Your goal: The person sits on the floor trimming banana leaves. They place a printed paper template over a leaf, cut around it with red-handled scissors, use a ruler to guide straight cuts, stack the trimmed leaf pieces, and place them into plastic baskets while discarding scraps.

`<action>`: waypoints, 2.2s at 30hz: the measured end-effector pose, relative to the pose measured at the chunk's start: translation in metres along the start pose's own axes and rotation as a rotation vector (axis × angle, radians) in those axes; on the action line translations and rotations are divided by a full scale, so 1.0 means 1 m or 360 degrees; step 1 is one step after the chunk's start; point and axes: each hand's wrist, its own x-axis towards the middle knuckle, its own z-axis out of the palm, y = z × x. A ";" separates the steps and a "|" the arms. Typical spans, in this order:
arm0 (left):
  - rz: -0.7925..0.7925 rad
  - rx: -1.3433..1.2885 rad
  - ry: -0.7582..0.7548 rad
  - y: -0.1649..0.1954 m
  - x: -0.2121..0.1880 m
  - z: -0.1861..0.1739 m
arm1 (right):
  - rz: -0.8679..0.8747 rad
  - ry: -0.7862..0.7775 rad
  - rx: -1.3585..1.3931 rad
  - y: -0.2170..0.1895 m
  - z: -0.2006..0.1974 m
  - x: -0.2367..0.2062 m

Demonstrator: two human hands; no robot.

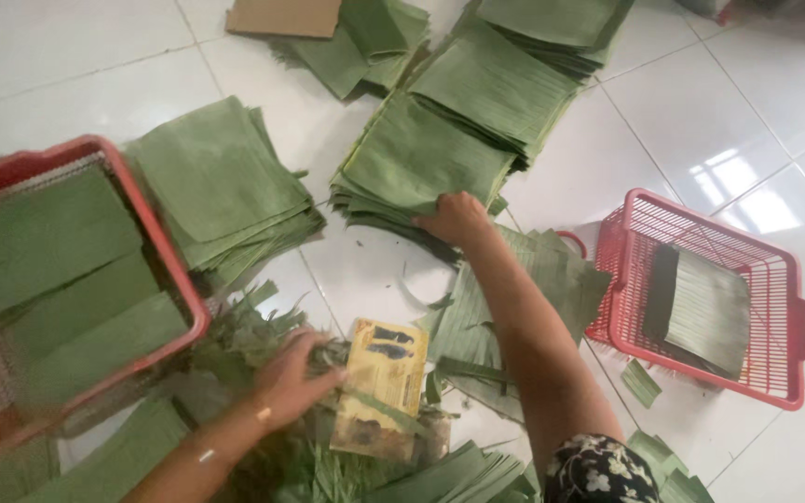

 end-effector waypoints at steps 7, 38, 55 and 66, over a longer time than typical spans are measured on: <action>-0.1137 0.0029 -0.0226 0.127 0.229 0.111 | -0.0083 -0.0087 0.0261 0.016 0.016 0.022; -0.2081 0.0252 -0.0569 0.130 0.248 0.162 | 0.1784 0.0548 0.1022 0.298 -0.148 0.262; -0.2038 0.0374 -0.0783 0.128 0.241 0.169 | 0.1709 0.0629 0.0747 0.300 -0.138 0.271; -0.2014 0.0469 -0.0953 0.127 0.242 0.174 | 0.1708 0.0833 0.1023 0.284 -0.145 0.270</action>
